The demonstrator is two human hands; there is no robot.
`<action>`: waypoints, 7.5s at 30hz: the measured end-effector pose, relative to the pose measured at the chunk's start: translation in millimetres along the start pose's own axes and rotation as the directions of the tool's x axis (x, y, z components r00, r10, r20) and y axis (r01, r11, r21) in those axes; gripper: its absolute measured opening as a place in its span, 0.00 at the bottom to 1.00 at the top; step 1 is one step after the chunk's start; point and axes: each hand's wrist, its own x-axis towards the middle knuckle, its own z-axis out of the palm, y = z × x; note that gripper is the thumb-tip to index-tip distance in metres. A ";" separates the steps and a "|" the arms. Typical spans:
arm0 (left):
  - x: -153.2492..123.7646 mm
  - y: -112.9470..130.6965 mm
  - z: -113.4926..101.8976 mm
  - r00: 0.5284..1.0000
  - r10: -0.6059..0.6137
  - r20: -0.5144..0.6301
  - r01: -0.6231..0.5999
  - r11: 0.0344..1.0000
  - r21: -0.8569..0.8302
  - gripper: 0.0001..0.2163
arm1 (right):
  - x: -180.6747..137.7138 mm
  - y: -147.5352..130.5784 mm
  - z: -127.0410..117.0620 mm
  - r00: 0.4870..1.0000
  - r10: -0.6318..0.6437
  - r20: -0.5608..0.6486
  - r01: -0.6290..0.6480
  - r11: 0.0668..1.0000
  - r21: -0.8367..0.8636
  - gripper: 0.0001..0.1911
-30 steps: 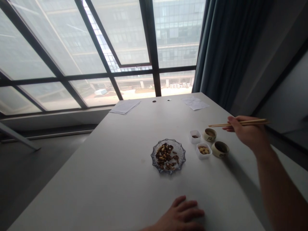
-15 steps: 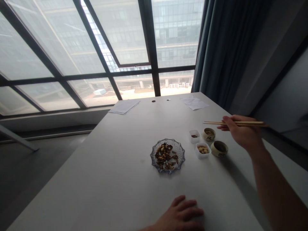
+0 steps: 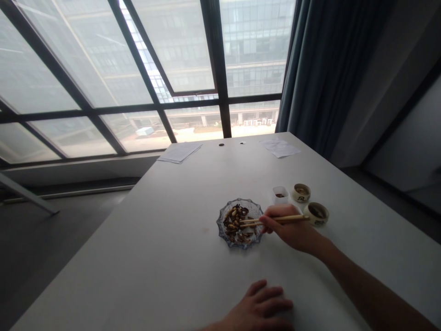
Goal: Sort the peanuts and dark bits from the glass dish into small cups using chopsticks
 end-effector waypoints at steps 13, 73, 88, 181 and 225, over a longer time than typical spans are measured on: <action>0.8 0.4 1.3 0.999 0.002 -0.046 0.000 0.999 0.035 0.11 | 8.4 34.3 46.6 0.999 -0.041 -0.007 0.041 0.988 0.147 0.20; 7.9 2.2 -20.5 0.994 -0.011 0.105 0.012 1.000 -0.005 0.08 | -38.5 -11.8 -92.3 0.935 0.233 -0.266 -0.300 0.922 -0.244 0.17; 6.7 2.5 -18.9 0.995 -0.022 0.101 0.023 1.000 -0.009 0.10 | 0.4 -0.1 8.7 0.999 0.032 -0.044 -0.031 0.999 0.018 0.19; 5.6 -1.2 -8.5 0.967 -0.222 0.125 0.205 0.969 0.136 0.27 | 23.6 44.6 36.7 0.984 -0.152 -0.096 0.148 0.988 -0.041 0.24; 1.1 -3.2 -4.7 0.955 -0.246 0.164 0.239 0.969 0.064 0.25 | 24.6 41.4 18.0 0.976 -0.122 -0.183 0.121 0.993 -0.014 0.20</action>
